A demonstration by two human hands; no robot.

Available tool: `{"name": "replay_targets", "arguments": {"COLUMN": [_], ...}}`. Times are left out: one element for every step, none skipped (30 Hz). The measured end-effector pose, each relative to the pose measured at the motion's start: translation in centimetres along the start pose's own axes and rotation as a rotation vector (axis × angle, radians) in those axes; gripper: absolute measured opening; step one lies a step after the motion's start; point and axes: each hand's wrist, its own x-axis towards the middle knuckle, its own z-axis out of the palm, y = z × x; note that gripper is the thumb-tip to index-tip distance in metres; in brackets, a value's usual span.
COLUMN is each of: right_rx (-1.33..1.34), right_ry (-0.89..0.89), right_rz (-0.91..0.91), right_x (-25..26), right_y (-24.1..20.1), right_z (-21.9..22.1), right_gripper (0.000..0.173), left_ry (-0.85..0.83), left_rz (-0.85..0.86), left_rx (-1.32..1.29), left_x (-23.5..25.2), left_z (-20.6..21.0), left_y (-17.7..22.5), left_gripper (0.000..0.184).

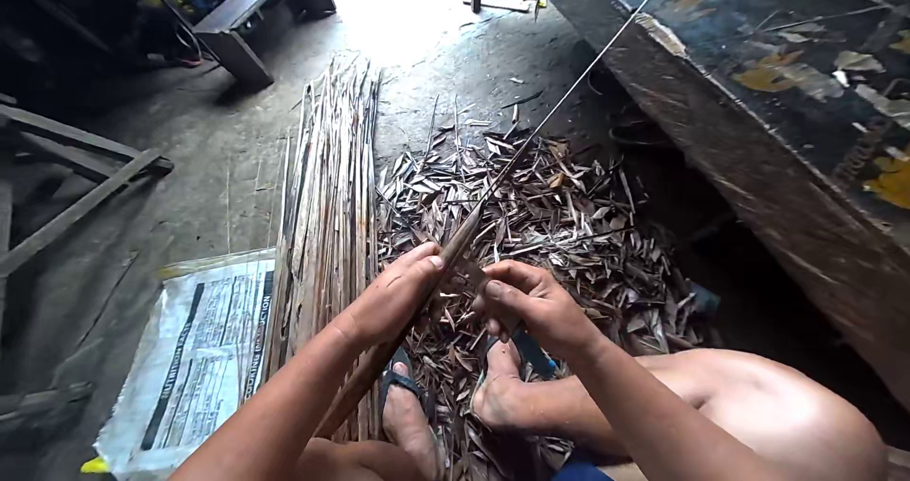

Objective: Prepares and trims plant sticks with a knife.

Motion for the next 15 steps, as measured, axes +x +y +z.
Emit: {"name": "replay_targets", "arguments": {"right_rx": [0.017,0.037,0.057,0.069,0.078,0.087,0.096,0.101,0.103,0.103,0.103,0.105,0.106,0.106,0.1], "right_ry": [0.0,-0.012,-0.029,-0.048,-0.069,-0.086,-0.098,-0.104,-0.103,-0.094,-0.078,-0.063,-0.049,-0.038,-0.037], "right_rz": [-0.006,-0.011,-0.01,-0.004,0.006,0.011,0.011,0.007,0.004,0.004,0.006,0.007,0.006,0.002,-0.003], "right_x": [0.1,0.2,0.3,0.4,0.4,0.5,0.6,0.6,0.6,0.5,0.4,0.4,0.4,0.4,0.5], "right_y": [-0.1,-0.3,-0.5,-0.7,-0.9,-1.1,-1.2,-1.3,-1.4,-1.6,-1.8,-2.0,-2.3,-2.4,-2.6], "right_z": [-0.2,-0.4,-0.6,-0.7,-0.7,-0.7,-0.8,-0.8,-0.8,-0.9,-0.9,-0.9,-1.0,-1.0,-1.2], "right_gripper": [0.023,0.024,0.025,0.025,0.025,0.025,0.024,0.022,0.02,0.019,0.023,0.03,0.035,0.037,0.037], "left_ry": [-0.002,-0.014,-0.041,-0.072,-0.105,-0.134,-0.151,-0.157,-0.157,-0.154,-0.153,-0.157,-0.174,-0.199,-0.23], "left_rz": [0.018,0.052,0.077,0.085,0.077,0.059,0.035,0.006,-0.023,-0.045,-0.055,-0.054,-0.044,-0.034,-0.03], "left_rx": [0.007,0.02,0.033,0.036,0.027,0.005,-0.021,-0.043,-0.065,-0.089,-0.113,-0.147,-0.177,-0.198,-0.213], "left_x": [-0.1,-0.2,-0.2,-0.2,-0.3,-0.3,-0.3,-0.3,-0.4,-0.4,-0.4,-0.4,-0.4,-0.3,-0.3], "left_z": [-0.3,-0.5,-0.7,-0.8,-0.9,-0.9,-0.8,-0.8,-0.8,-0.8,-0.9,-1.0,-1.2,-1.4,-1.6], "left_y": [-0.4,-0.7,-1.0,-1.1,-1.2,-1.2,-1.1,-1.0,-0.9,-0.8,-0.8,-0.8,-1.0,-1.1,-1.3], "left_gripper": [0.038,0.036,0.033,0.03,0.029,0.028,0.028,0.028,0.029,0.03,0.031,0.032,0.034,0.037,0.039]}}
